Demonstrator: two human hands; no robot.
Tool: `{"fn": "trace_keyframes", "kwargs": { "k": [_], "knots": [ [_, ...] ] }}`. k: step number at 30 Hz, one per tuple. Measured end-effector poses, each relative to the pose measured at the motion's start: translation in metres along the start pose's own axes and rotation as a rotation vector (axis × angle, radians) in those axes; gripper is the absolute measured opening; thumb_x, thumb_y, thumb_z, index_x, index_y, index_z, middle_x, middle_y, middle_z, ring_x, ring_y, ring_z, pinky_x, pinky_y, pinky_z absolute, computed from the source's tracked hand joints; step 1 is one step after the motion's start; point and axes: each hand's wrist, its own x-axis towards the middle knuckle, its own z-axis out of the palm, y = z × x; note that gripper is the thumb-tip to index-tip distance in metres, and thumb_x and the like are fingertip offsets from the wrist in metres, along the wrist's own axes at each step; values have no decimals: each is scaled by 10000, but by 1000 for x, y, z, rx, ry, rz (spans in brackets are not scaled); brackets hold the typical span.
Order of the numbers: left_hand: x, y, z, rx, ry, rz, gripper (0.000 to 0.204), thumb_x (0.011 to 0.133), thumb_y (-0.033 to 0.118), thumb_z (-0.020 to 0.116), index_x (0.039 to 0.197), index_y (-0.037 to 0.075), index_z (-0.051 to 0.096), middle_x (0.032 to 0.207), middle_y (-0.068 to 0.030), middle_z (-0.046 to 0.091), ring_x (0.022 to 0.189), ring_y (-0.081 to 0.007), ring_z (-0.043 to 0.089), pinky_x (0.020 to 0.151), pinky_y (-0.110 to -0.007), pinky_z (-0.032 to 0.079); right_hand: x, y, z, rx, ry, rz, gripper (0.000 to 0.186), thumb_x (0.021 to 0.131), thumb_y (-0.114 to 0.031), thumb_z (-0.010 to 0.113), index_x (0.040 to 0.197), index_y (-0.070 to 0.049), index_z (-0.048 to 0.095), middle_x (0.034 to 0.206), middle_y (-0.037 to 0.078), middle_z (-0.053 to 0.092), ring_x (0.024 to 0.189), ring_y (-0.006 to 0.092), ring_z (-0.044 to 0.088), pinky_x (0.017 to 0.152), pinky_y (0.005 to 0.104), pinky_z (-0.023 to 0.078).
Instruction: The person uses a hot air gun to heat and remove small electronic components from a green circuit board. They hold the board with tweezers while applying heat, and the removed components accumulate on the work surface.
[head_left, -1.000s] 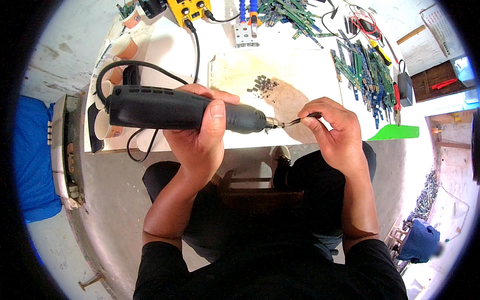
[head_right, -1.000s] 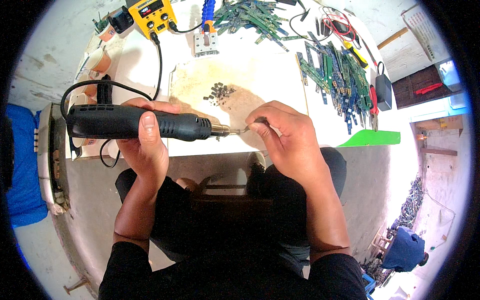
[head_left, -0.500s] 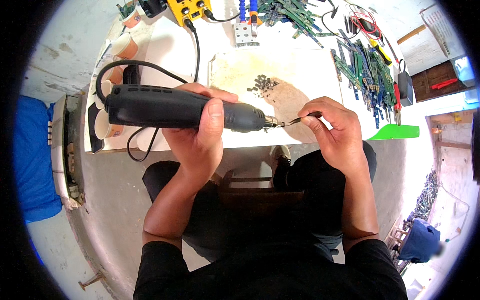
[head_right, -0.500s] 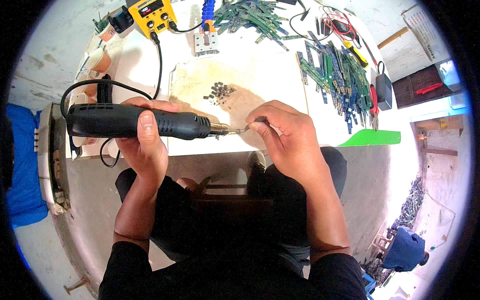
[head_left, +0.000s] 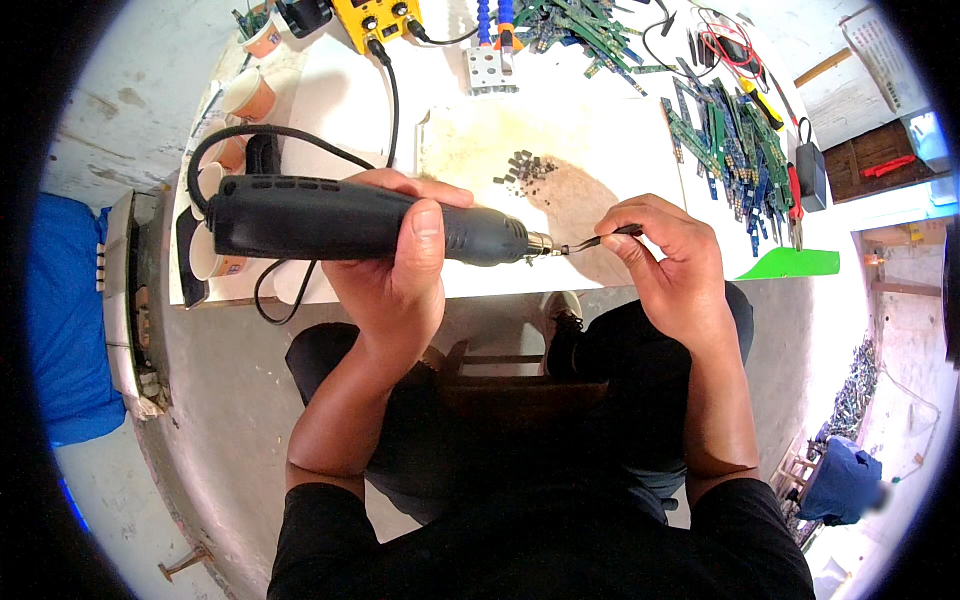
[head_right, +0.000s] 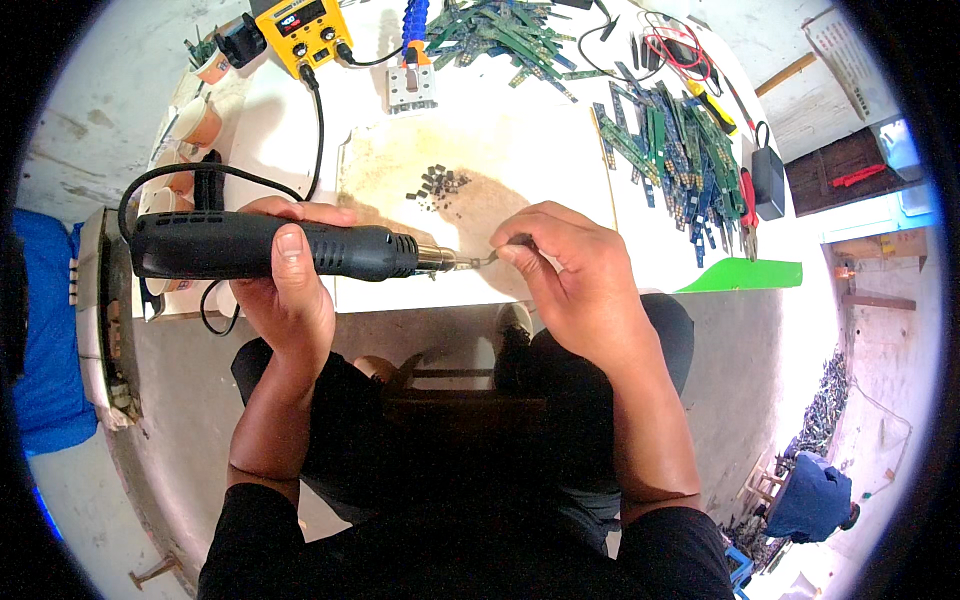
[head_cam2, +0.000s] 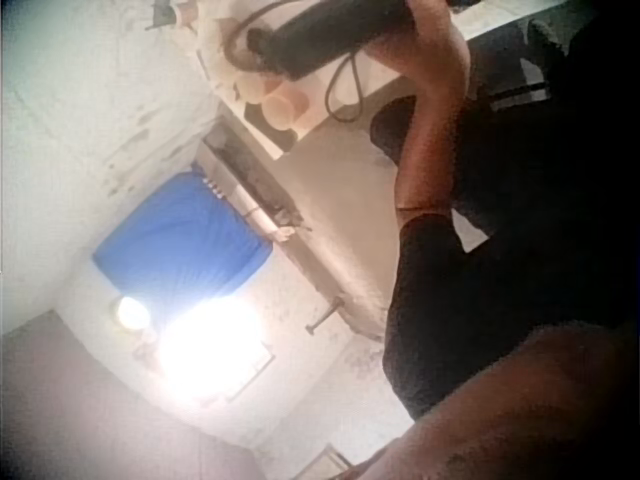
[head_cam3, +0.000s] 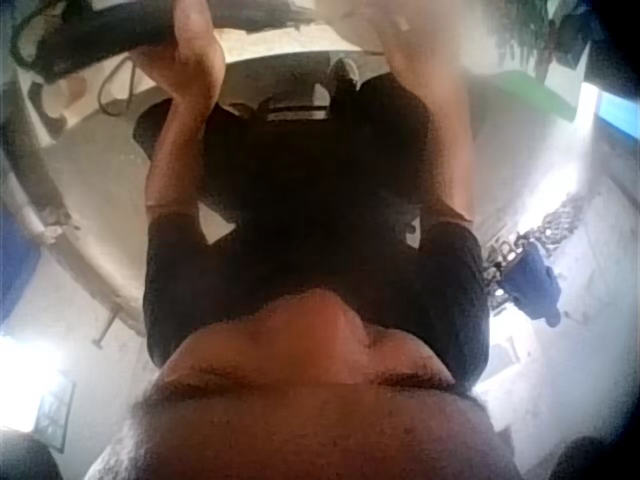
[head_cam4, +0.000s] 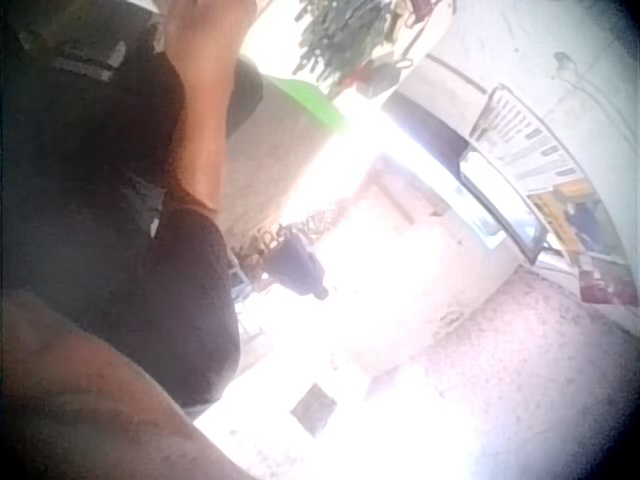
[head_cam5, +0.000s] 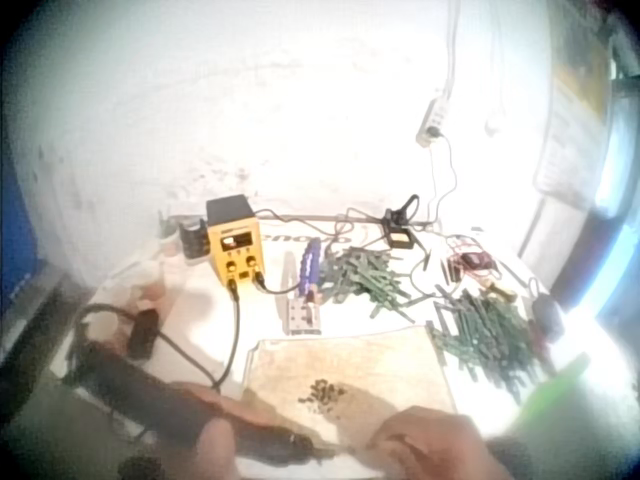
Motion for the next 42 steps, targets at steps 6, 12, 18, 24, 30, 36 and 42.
{"fn": "trace_keyframes", "kwargs": {
  "k": [6, 12, 18, 24, 30, 36, 42],
  "knots": [
    [0, -1, 1, -17, 1, 0, 229, 935, 69, 611, 1121, 31, 483, 922, -169, 696, 894, -196, 672, 868, -335, 505, 0, -1, -1, -8, 0, -1, 87, 863, 40, 653, 935, -7, 661, 865, 110, 668, 748, 220, 644, 668, 288, 504],
    [0, -1, 1, -14, 11, 10, 237, 929, 59, 619, 1121, 30, 484, 924, -170, 695, 891, -188, 669, 860, -330, 502, 0, 0, 0, -21, 1, 3, 84, 863, 32, 657, 934, -11, 663, 867, 106, 671, 757, 232, 651, 681, 296, 507],
    [0, 1, 1, -31, 15, -11, 233, 928, 53, 616, 1122, 32, 488, 919, -168, 701, 887, -181, 667, 849, -317, 497, 0, 1, 0, -33, -1, -12, 88, 864, 32, 657, 940, -12, 662, 873, 108, 672, 758, 232, 650, 679, 295, 508],
    [0, 1, 1, -8, 10, 6, 222, 926, 42, 607, 1116, 37, 492, 915, -164, 705, 870, -164, 659, 846, -305, 494, 0, -1, 0, -27, -7, 5, 91, 865, 30, 658, 944, -14, 663, 885, 106, 676, 769, 225, 653, 686, 292, 510],
    [0, 1, 1, -10, 20, 0, 224, 926, 47, 614, 1114, 35, 493, 912, -166, 707, 864, -157, 656, 843, -302, 495, 0, -2, 0, -27, -2, 15, 83, 862, 36, 662, 934, -6, 665, 881, 104, 678, 788, 212, 652, 708, 287, 508],
    [0, 0, -1, -4, 16, 0, 228, 926, 60, 621, 1112, 30, 493, 907, -171, 707, 858, -163, 658, 847, -307, 500, 0, -4, 0, -13, 4, 23, 73, 857, 43, 670, 920, 6, 665, 873, 100, 678, 795, 197, 649, 722, 284, 506],
    [0, 1, -1, -17, 25, -3, 222, 924, 62, 623, 1107, 32, 501, 908, -168, 705, 869, -180, 673, 837, -308, 506, 0, -2, 0, -5, 3, -4, 90, 858, 48, 655, 934, 1, 659, 879, 108, 675, 773, 218, 656, 693, 288, 510]
  ]
}}
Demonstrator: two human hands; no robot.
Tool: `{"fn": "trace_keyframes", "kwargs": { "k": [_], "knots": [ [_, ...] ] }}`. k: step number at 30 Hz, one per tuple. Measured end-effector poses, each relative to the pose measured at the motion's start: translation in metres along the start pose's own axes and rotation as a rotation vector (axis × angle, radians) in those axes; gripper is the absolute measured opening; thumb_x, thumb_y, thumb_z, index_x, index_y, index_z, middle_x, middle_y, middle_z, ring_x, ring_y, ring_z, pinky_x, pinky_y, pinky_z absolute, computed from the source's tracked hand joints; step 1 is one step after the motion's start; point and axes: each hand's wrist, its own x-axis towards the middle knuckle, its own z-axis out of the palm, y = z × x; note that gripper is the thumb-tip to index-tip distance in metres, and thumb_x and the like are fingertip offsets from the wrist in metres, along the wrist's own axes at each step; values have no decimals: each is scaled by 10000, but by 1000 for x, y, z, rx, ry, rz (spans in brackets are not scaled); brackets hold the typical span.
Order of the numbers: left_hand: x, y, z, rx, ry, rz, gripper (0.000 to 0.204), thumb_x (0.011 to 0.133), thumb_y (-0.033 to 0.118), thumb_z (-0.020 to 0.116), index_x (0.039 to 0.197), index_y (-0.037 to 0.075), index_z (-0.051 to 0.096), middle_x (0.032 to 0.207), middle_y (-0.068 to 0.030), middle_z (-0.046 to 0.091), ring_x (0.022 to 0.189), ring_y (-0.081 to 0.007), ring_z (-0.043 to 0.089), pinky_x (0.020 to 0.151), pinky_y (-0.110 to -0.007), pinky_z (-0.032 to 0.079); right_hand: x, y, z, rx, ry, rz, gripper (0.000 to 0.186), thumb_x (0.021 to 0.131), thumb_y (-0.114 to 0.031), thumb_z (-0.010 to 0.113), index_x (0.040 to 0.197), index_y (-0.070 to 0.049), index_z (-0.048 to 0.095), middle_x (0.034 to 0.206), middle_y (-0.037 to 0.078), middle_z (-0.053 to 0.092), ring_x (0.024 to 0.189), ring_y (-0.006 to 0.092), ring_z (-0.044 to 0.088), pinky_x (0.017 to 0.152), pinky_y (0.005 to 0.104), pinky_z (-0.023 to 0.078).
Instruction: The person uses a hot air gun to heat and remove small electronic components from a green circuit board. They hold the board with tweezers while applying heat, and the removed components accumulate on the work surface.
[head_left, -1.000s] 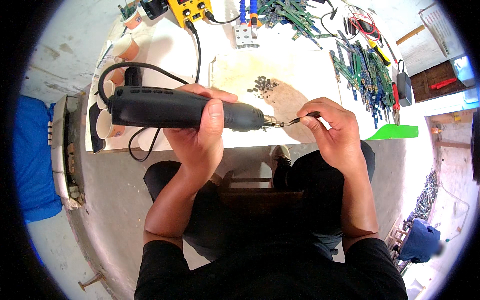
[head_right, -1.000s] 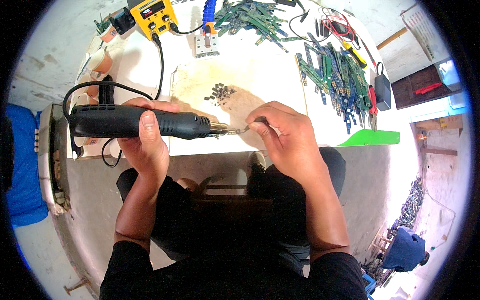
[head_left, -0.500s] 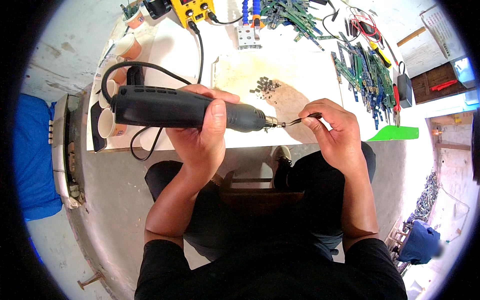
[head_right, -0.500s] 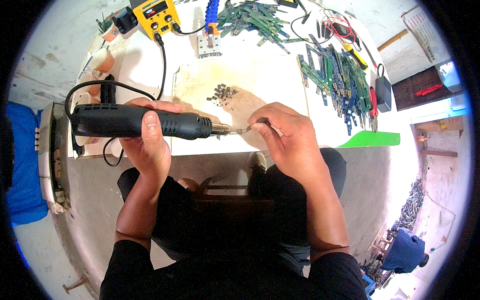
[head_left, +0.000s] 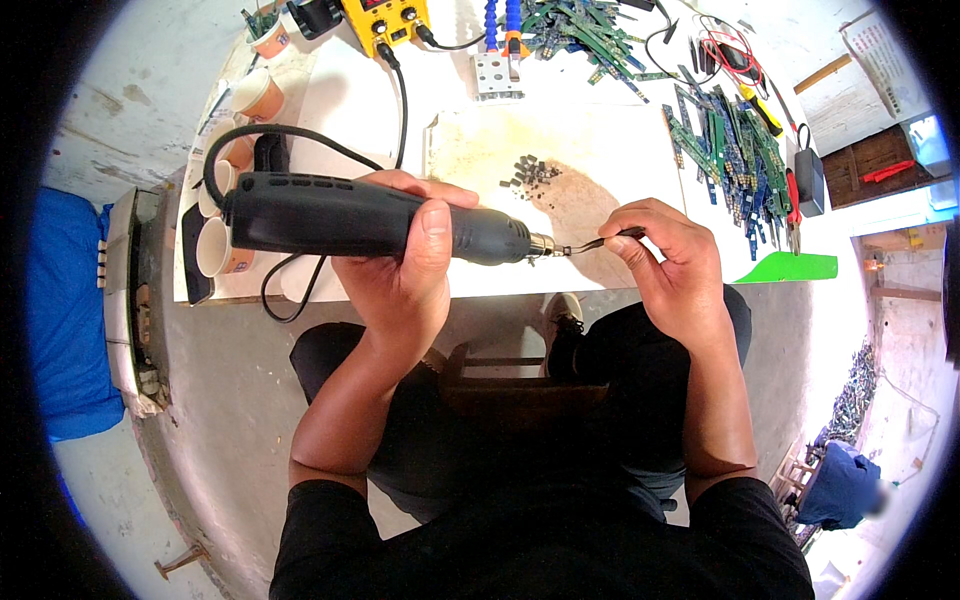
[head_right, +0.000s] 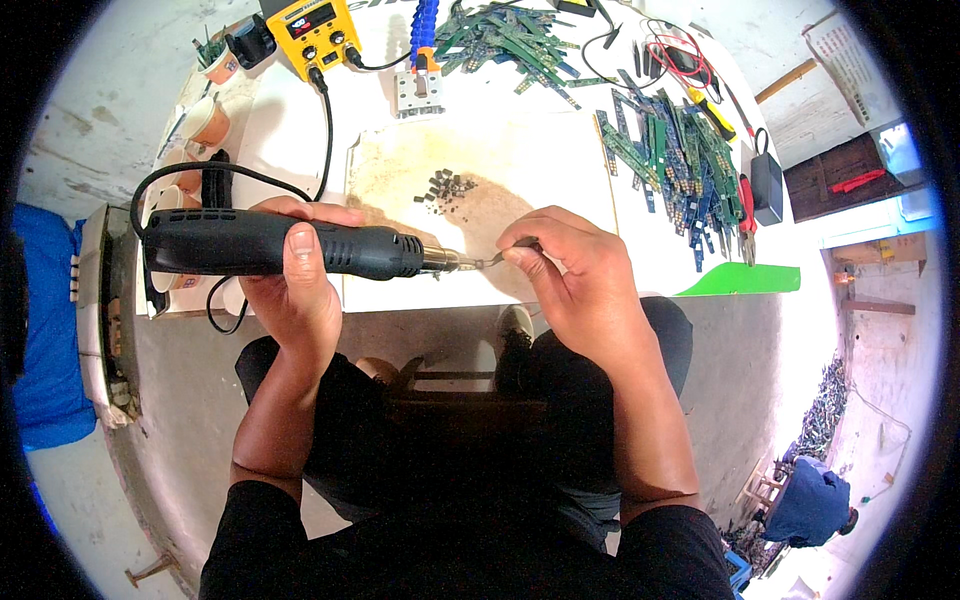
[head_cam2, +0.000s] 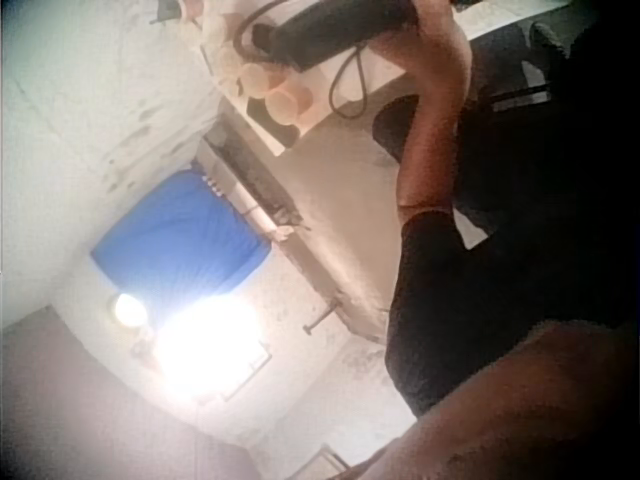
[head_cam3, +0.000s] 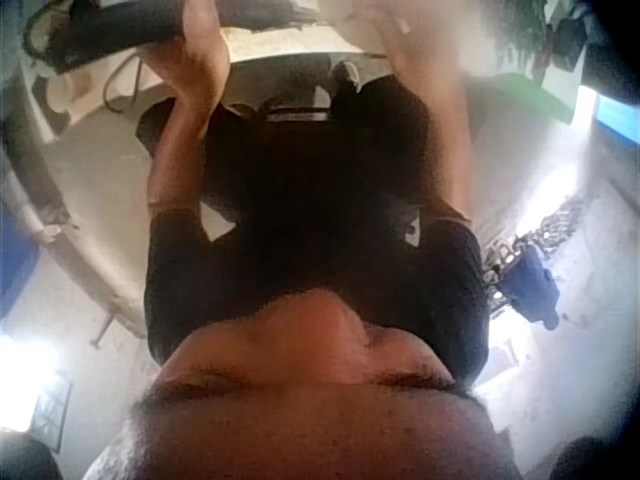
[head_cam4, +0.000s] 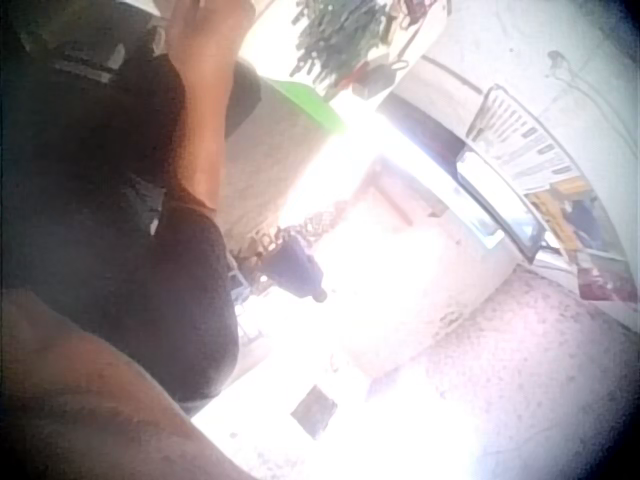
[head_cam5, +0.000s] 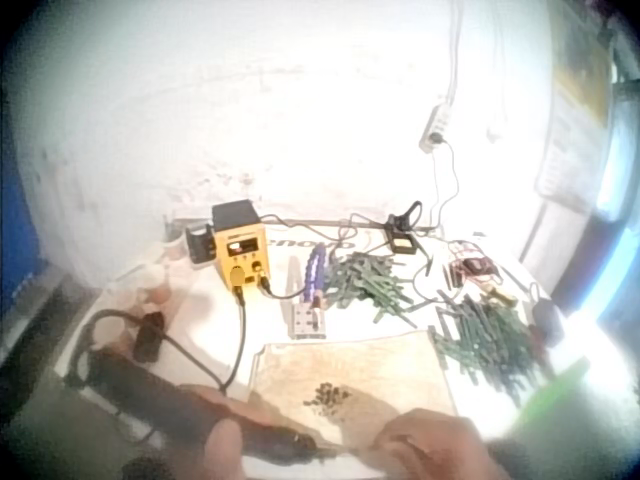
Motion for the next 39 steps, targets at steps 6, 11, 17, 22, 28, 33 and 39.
{"fn": "trace_keyframes", "kwargs": {
  "k": [6, 11, 17, 22, 28, 33, 39],
  "knots": [
    [0, -2, -1, -8, -6, 0, 229, 926, 62, 622, 1116, 33, 498, 929, -164, 701, 894, -186, 673, 851, -314, 499, 0, 0, 0, -13, 1, -6, 90, 859, 43, 658, 937, -3, 660, 876, 103, 674, 772, 217, 654, 694, 289, 508],
    [0, 0, 0, 2, -8, -1, 229, 927, 67, 621, 1115, 32, 494, 918, -167, 705, 890, -181, 670, 852, -317, 498, 0, 1, 1, 3, 6, -6, 87, 863, 39, 657, 937, -4, 660, 875, 103, 673, 772, 216, 652, 695, 287, 506],
    [-1, 0, 0, 22, -10, 10, 224, 929, 75, 618, 1107, 32, 489, 903, -176, 709, 865, -167, 660, 838, -313, 503, -1, 2, 1, 7, -1, 9, 83, 865, 39, 654, 937, 0, 658, 875, 107, 673, 770, 213, 651, 695, 282, 503],
    [0, 1, 2, 13, 0, 0, 226, 929, 84, 624, 1105, 33, 491, 904, -177, 708, 851, -161, 654, 834, -305, 502, 0, 1, 1, 13, 5, 1, 79, 866, 38, 653, 935, -1, 657, 873, 108, 671, 763, 214, 649, 684, 286, 501],
    [0, -3, -1, 21, -22, 15, 220, 934, 89, 624, 1103, 33, 495, 907, -178, 708, 855, -161, 657, 844, -307, 506, 0, 3, 1, -22, 10, 0, 72, 865, 24, 659, 931, -6, 659, 866, 109, 667, 753, 225, 645, 676, 294, 501],
    [1, -1, 1, 3, -14, -1, 222, 933, 92, 626, 1104, 34, 497, 909, -165, 706, 878, -171, 668, 846, -312, 506, 0, 1, 1, -18, 22, 0, 72, 863, 24, 662, 929, -5, 660, 859, 107, 665, 747, 226, 642, 676, 296, 501],
    [1, 1, 2, 3, 10, 0, 226, 930, 91, 624, 1105, 30, 495, 904, -163, 703, 880, -178, 673, 851, -315, 511, 1, 0, 1, -17, 21, 9, 78, 862, 31, 658, 932, -4, 661, 862, 105, 669, 753, 217, 644, 691, 292, 504]
  ]
}}
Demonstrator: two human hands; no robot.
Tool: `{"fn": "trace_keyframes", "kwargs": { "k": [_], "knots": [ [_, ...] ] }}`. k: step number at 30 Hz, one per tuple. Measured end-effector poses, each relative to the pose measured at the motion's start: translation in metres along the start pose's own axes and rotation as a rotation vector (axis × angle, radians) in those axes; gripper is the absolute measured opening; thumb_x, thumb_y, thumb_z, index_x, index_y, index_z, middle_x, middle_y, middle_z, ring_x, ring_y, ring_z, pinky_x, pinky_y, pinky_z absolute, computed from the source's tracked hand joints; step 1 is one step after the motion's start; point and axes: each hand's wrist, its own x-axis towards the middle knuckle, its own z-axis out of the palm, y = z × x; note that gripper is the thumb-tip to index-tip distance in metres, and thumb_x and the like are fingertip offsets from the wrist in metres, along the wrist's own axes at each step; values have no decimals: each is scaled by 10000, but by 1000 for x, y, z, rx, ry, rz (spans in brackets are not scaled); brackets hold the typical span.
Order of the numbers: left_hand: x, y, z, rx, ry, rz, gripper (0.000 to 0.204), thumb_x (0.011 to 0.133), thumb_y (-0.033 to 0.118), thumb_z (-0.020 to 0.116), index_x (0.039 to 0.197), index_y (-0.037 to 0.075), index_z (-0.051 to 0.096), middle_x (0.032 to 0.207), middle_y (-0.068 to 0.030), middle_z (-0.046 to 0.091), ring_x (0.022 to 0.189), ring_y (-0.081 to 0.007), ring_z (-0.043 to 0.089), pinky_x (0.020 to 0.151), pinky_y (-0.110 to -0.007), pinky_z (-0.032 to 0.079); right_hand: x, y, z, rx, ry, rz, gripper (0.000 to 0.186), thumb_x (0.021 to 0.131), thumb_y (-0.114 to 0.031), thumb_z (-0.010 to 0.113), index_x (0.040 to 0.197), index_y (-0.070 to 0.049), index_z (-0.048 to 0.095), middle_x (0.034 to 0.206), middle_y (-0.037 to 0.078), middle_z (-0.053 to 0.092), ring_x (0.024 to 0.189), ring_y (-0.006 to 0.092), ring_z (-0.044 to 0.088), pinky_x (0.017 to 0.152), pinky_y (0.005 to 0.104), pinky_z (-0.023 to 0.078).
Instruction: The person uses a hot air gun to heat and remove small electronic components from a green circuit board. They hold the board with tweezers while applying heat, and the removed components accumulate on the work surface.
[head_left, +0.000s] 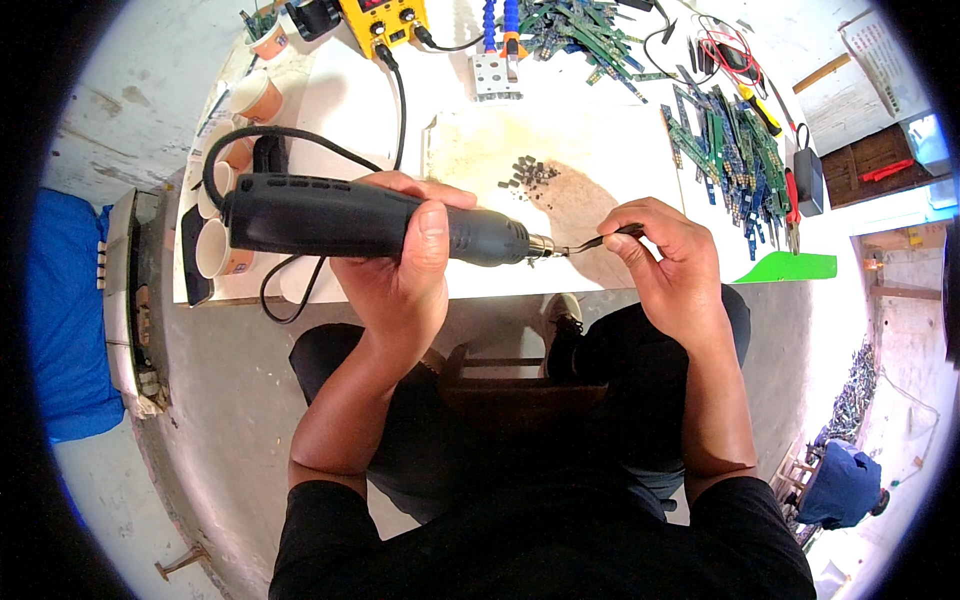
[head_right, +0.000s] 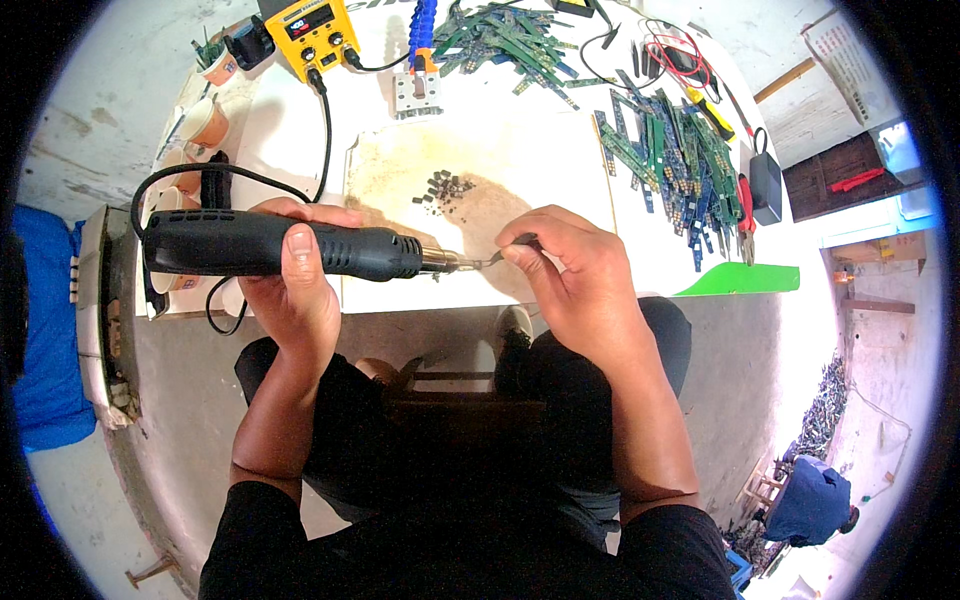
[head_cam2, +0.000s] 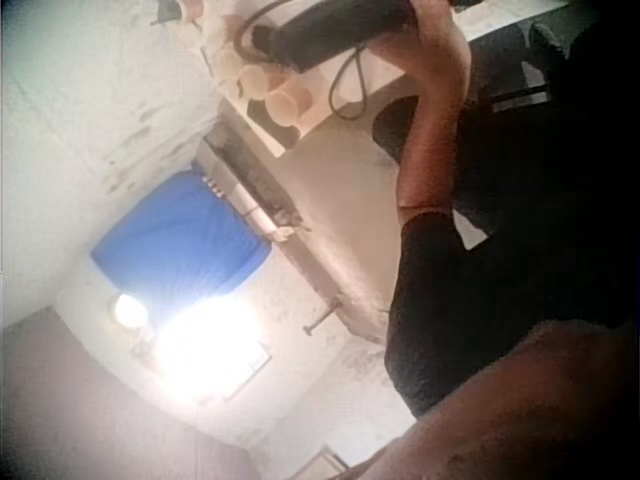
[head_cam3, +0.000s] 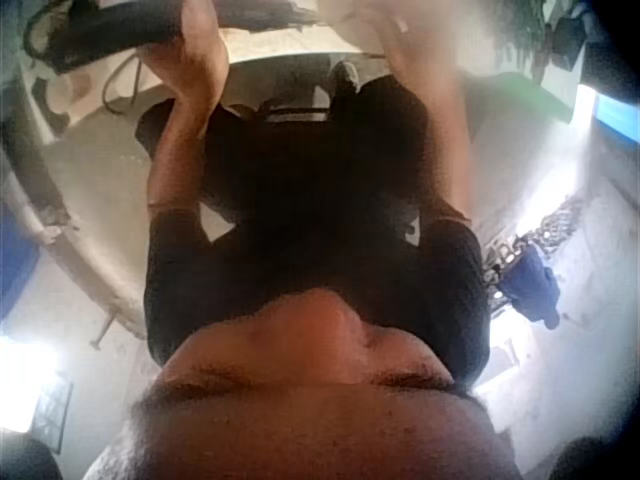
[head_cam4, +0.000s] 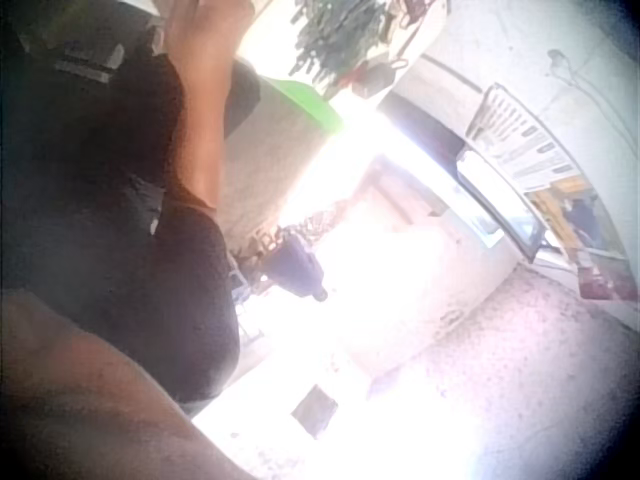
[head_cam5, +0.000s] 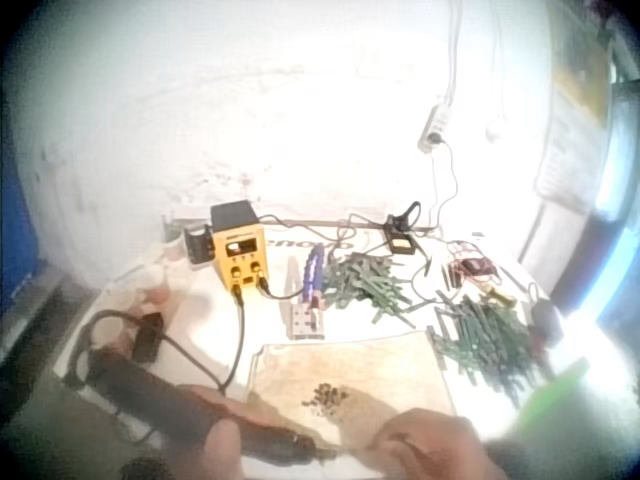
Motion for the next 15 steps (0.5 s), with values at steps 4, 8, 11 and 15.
{"fn": "trace_keyframes", "kwargs": {
  "k": [4, 8, 11, 15],
  "knots": [
    [2, 0, -4, 47, 6, 25, 220, 935, 108, 613, 1098, 23, 493, 899, -164, 707, 879, -187, 675, 845, -326, 522, -1, 3, 3, 30, 65, 60, 71, 889, 32, 653, 957, 11, 653, 896, 79, 666, 789, 142, 617, 731, 252, 486],
    [7, 5, -6, 106, 55, 47, 206, 963, 150, 599, 1079, 15, 496, 890, -163, 711, 838, -180, 673, 829, -315, 528, 8, 11, 17, 73, 201, 72, 62, 923, 15, 640, 984, 21, 642, 913, 55, 659, 805, 89, 586, 751, 223, 471],
    [11, 7, -9, 302, 96, 66, 238, 1011, 272, 515, 1067, 41, 494, 839, -176, 709, 772, -155, 658, 783, -257, 512, 20, 7, 27, 11, 234, 58, 77, 930, 0, 637, 1006, 6, 648, 920, 61, 669, 818, 103, 612, 764, 236, 490],
    [13, 4, -17, 315, 118, 82, 249, 1009, 280, 522, 1050, 35, 501, 838, -176, 708, 783, -150, 661, 782, -251, 510, 26, 10, 32, -40, 261, 74, 89, 928, -2, 636, 1015, -3, 653, 930, 68, 678, 833, 115, 639, 781, 253, 512]
  ]
}}
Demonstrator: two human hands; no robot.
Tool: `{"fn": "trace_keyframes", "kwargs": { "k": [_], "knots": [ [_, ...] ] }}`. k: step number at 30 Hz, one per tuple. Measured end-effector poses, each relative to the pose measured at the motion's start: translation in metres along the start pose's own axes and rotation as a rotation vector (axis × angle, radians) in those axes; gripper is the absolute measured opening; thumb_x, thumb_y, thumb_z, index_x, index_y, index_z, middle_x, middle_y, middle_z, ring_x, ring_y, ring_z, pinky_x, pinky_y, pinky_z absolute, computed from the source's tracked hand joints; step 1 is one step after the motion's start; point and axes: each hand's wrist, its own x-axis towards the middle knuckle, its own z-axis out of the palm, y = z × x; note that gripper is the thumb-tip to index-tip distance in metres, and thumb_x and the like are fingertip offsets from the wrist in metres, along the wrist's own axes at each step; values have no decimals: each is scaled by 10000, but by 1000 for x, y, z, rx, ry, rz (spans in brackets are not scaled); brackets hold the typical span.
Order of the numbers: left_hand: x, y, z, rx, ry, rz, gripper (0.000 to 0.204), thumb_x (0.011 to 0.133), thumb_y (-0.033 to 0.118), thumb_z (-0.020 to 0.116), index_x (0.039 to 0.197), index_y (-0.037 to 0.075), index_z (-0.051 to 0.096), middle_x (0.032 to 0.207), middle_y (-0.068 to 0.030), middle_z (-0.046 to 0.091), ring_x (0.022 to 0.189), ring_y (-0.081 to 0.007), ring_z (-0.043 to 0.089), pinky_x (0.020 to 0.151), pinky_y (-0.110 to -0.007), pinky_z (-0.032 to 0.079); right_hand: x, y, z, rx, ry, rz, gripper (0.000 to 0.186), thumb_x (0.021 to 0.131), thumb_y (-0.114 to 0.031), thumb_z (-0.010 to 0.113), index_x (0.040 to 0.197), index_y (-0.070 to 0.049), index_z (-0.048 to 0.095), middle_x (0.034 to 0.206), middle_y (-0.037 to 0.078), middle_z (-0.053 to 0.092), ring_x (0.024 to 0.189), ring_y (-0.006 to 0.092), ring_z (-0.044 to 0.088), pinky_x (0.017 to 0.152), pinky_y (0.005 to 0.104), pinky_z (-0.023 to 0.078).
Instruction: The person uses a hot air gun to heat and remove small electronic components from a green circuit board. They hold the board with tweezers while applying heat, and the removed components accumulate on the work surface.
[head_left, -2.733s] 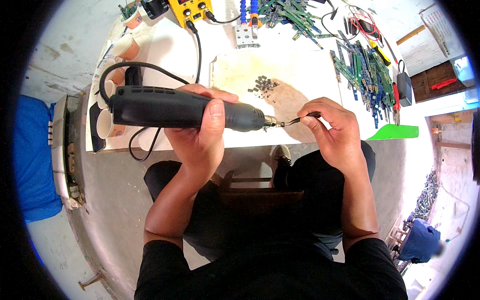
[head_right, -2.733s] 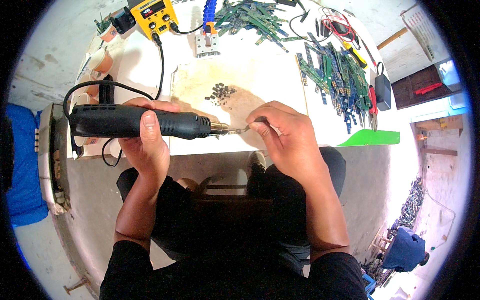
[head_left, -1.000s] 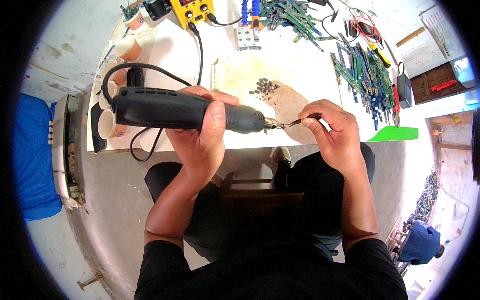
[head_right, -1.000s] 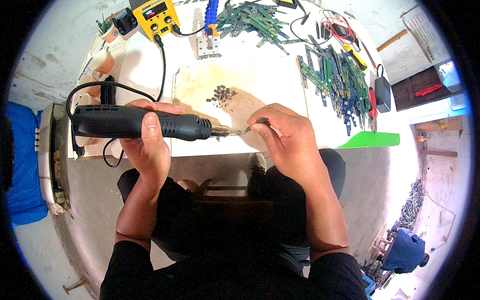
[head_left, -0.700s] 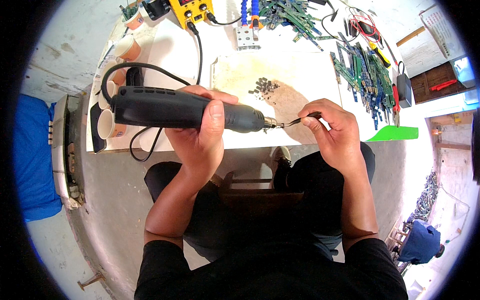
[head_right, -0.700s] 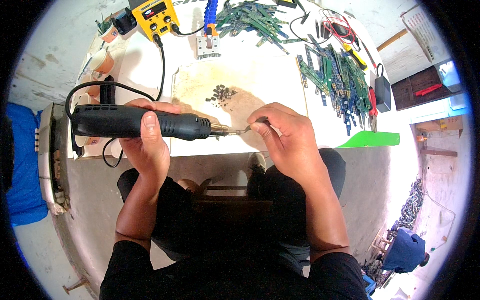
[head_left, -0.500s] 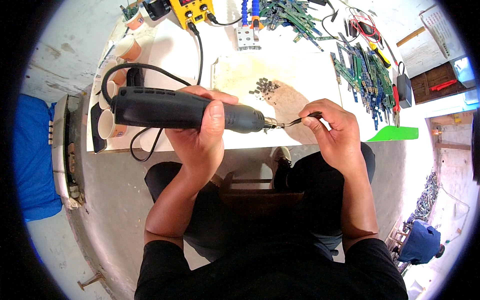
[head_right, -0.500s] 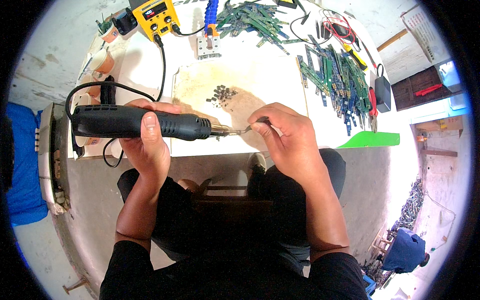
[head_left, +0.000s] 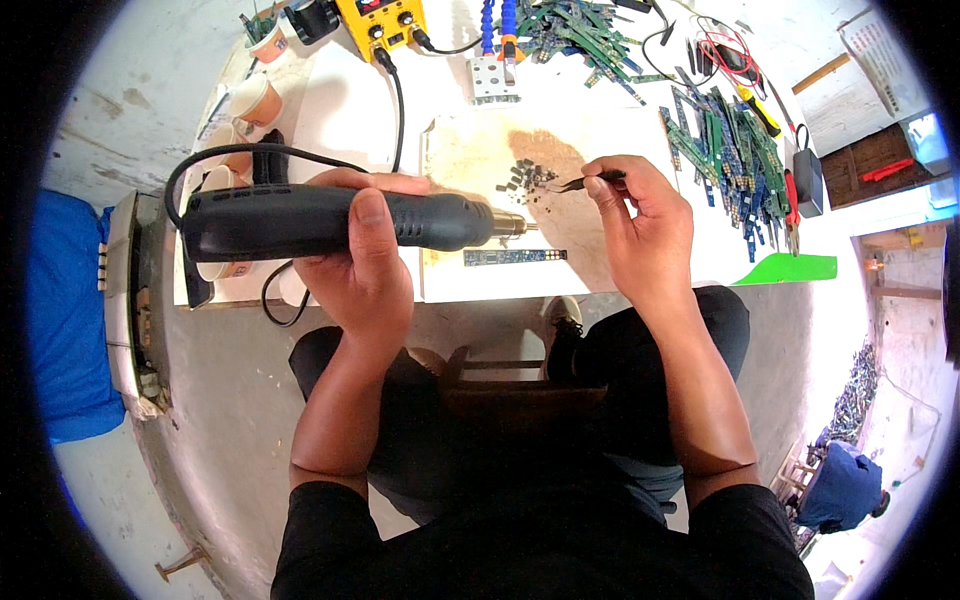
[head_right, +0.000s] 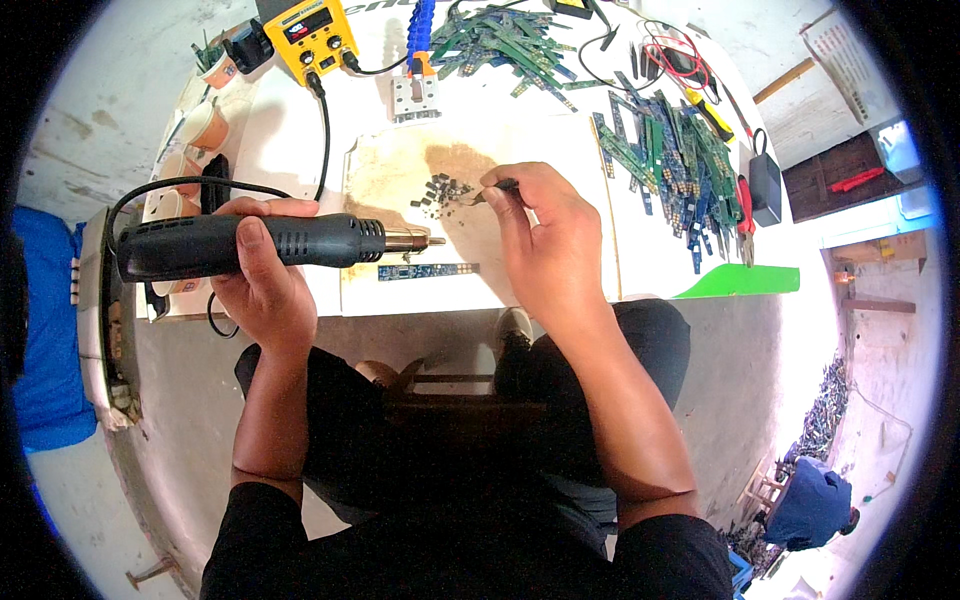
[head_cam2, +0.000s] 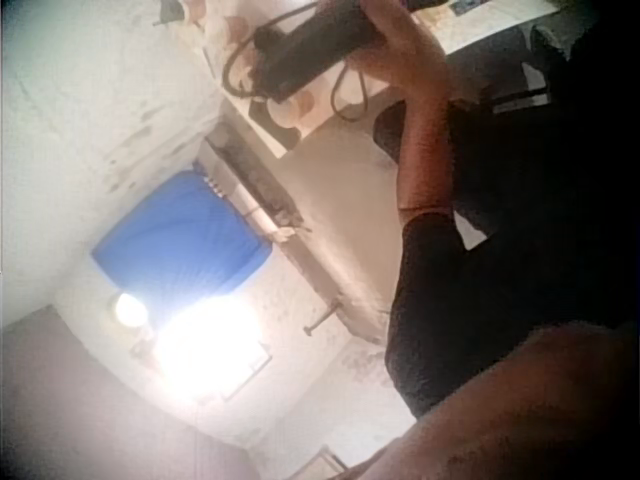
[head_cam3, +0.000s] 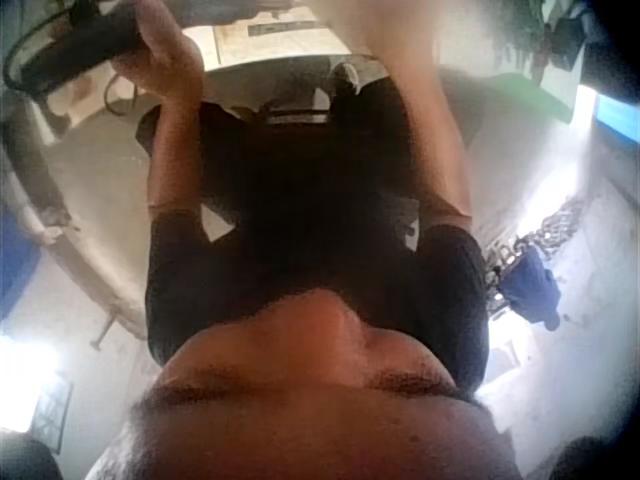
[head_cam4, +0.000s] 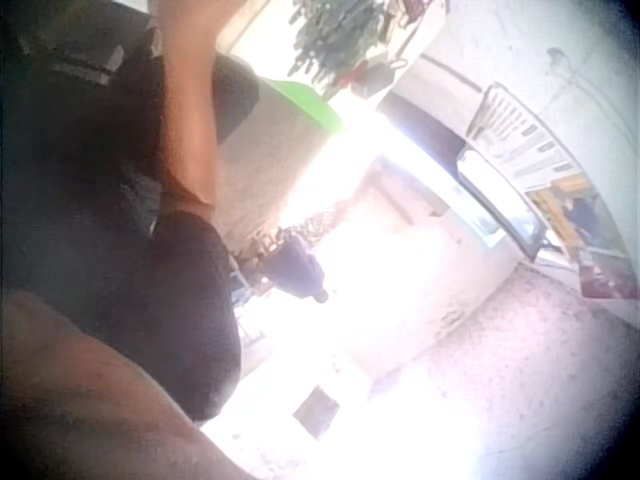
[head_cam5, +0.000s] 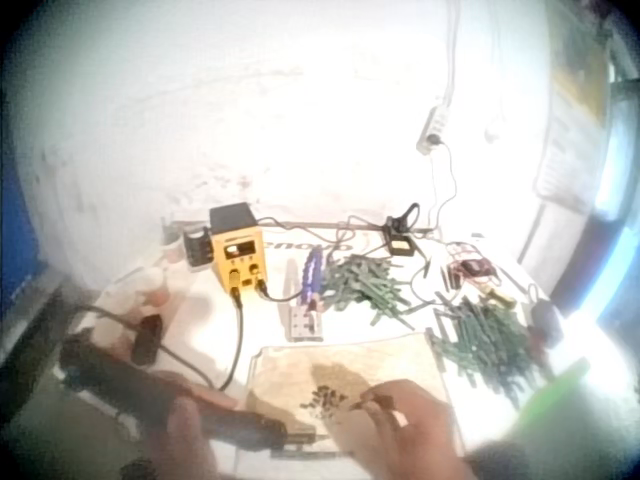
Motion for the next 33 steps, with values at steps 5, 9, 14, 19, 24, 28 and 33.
{"fn": "trace_keyframes", "kwargs": {
  "k": [5, 9, 14, 19, 24, 28, 33],
  "knots": [
    [0, -1, 0, 5, 49, -7, 261, 1009, 289, 521, 1042, 31, 504, 830, -166, 706, 781, -141, 659, 775, -252, 512, -3, -4, -3, 102, 0, 44, 85, 927, 4, 635, 1012, 12, 641, 934, 57, 657, 834, 103, 609, 783, 228, 484],
    [5, 5, -4, 17, 31, 22, 229, 1004, 256, 530, 1022, 28, 515, 820, -141, 706, 765, -137, 654, 768, -252, 513, -17, 1, -15, 275, -128, 52, 79, 914, 11, 636, 992, 27, 635, 926, 69, 634, 837, 122, 590, 778, 228, 461],
    [10, 6, -3, -118, 84, 45, 174, 1002, 197, 545, 986, 23, 546, 792, -114, 709, 719, -120, 648, 747, -242, 511, -21, -3, -18, 233, -243, -18, 77, 870, 26, 648, 944, 10, 657, 896, 114, 663, 809, 202, 639, 752, 282, 495],
    [10, 7, -5, -125, 66, 13, 165, 998, 187, 538, 982, 23, 544, 773, -112, 702, 696, -116, 639, 724, -238, 508, -21, -8, -17, 201, -283, -68, 88, 854, 37, 660, 936, 6, 655, 893, 124, 658, 809, 238, 643, 748, 293, 498],
    [8, 7, -4, -125, 77, -1, 152, 995, 170, 537, 991, 19, 540, 752, -104, 694, 676, -105, 621, 696, -226, 494, -23, -12, -11, 184, -296, -78, 80, 854, 41, 657, 925, 8, 645, 895, 125, 657, 813, 250, 647, 742, 299, 501],
    [8, 7, -4, -138, 70, 0, 154, 989, 169, 548, 985, 15, 542, 743, -102, 690, 670, -99, 617, 687, -226, 492, -23, -12, -10, 181, -290, -88, 81, 858, 45, 651, 930, 9, 645, 895, 125, 657, 809, 254, 649, 733, 298, 503],
    [8, 7, -6, -157, 50, -6, 159, 989, 177, 556, 987, 19, 542, 739, -104, 687, 684, -107, 632, 693, -229, 499, -23, -14, -7, 201, -287, -83, 73, 862, 47, 650, 925, 11, 649, 897, 124, 660, 807, 253, 650, 732, 298, 506]
  ]
}}
